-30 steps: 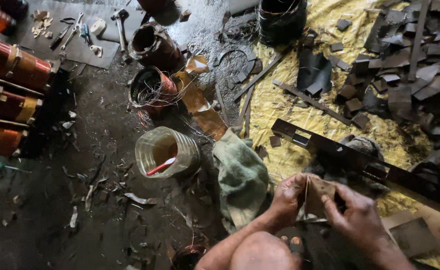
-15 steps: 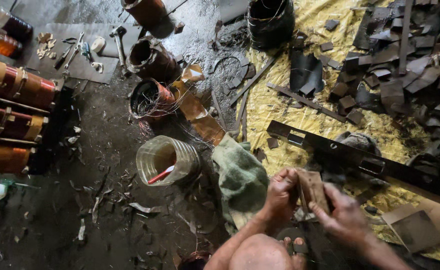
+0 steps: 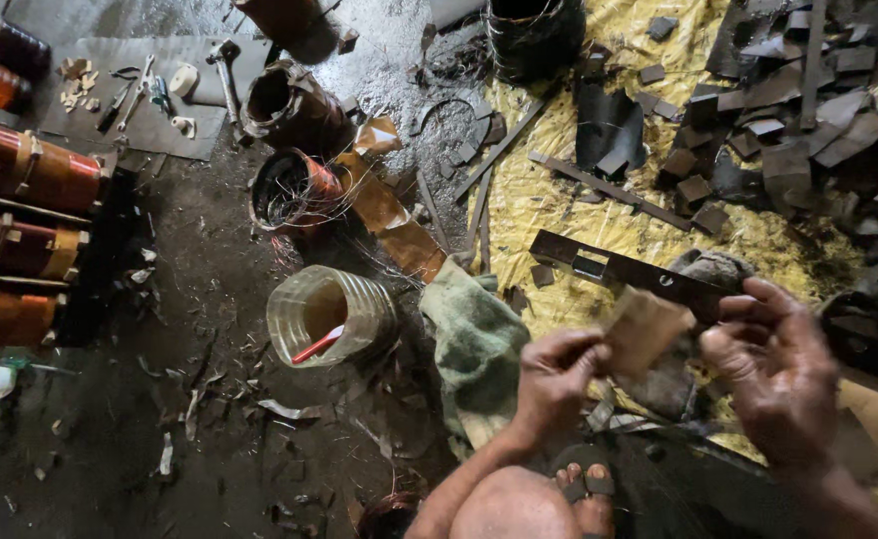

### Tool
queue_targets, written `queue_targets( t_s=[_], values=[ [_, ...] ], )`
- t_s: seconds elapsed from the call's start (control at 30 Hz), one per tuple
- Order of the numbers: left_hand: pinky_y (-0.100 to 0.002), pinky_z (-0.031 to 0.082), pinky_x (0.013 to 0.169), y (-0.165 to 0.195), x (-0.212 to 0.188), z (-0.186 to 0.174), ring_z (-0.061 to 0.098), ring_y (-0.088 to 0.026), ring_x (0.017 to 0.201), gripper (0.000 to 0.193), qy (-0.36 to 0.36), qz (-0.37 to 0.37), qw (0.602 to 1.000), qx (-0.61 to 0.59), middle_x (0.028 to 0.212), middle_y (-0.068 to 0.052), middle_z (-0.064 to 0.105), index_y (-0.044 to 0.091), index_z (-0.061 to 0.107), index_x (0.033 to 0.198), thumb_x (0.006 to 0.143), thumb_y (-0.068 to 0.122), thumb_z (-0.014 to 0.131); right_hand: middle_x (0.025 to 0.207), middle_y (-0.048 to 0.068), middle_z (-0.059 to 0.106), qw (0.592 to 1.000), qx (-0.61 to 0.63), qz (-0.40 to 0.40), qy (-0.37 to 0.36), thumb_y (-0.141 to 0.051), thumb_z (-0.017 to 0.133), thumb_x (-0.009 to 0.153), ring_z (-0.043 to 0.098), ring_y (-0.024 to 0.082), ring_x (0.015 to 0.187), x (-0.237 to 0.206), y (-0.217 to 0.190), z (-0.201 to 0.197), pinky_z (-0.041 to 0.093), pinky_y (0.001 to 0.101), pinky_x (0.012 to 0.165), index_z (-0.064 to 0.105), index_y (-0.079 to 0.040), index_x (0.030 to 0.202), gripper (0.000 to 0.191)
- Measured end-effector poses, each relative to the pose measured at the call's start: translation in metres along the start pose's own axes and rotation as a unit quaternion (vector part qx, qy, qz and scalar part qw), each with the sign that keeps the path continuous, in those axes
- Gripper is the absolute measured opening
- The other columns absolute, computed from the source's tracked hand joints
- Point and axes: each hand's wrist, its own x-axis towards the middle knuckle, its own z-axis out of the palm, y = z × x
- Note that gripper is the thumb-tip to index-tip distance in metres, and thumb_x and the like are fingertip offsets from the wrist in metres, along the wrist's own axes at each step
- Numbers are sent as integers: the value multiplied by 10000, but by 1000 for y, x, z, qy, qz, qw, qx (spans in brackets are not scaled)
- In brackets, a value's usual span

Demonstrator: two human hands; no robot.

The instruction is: The person sits on the floor of a cluttered metal workshop and cuts pieces from a cardboard sheet using scissors. They fold the cut cardboard pieces by hand and slot them onto a long metal bar, attaching them one at a time.

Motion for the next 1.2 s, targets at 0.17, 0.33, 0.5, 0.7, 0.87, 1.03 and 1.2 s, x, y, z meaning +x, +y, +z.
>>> queue_targets(
  t_s=[0.17,0.33,0.5,0.7,0.87,1.03,1.2],
  values=[
    [-259,582,750,7,11,4,695,-118,843,177,-17,63,994,85,955,-63,708,-20,738,1138,971,36,723,1126,112,735,993,-64,65,-69,-169,798,837,690,149,1013,-5,-4,24,559,312,885,567,17,1361,602],
    [-269,579,784,-2,5,8,683,-111,894,218,-37,-8,999,18,1002,-47,718,-20,743,1170,971,63,768,999,85,727,987,-109,22,-113,-95,675,1028,664,116,833,-11,7,2,548,280,734,704,39,1227,242],
    [-249,589,830,-5,7,1,689,-73,929,271,-101,-96,989,-42,1047,-11,762,-5,722,1204,948,75,762,931,67,720,988,-96,44,-114,-51,622,1004,668,92,812,-15,10,-9,561,253,738,700,50,1225,255],
    [-244,561,805,-11,11,-3,634,-45,870,211,-125,-111,986,-26,951,9,718,-16,712,1078,904,53,809,974,128,718,974,-180,-81,-110,-17,651,957,680,131,836,-12,-1,-2,560,276,749,700,90,1168,241],
    [-235,550,777,-4,11,-6,610,-36,845,223,-119,-65,990,47,920,20,692,5,691,1012,831,60,808,892,134,702,972,-199,-60,-106,-41,675,943,650,136,756,-12,0,-3,542,284,671,724,76,1164,254],
    [-252,514,622,11,9,2,583,-55,658,239,-89,31,982,163,763,-19,644,25,600,883,810,94,818,889,132,713,960,-234,-110,-110,-59,693,973,687,156,770,-15,9,-5,562,292,703,730,78,1114,200],
    [-302,529,611,16,14,7,630,-144,655,246,-85,151,953,250,788,-80,609,24,590,888,812,116,806,897,129,720,963,-226,-107,-98,-117,701,968,704,172,782,-23,15,-5,582,303,723,720,66,1084,218]
  ],
)
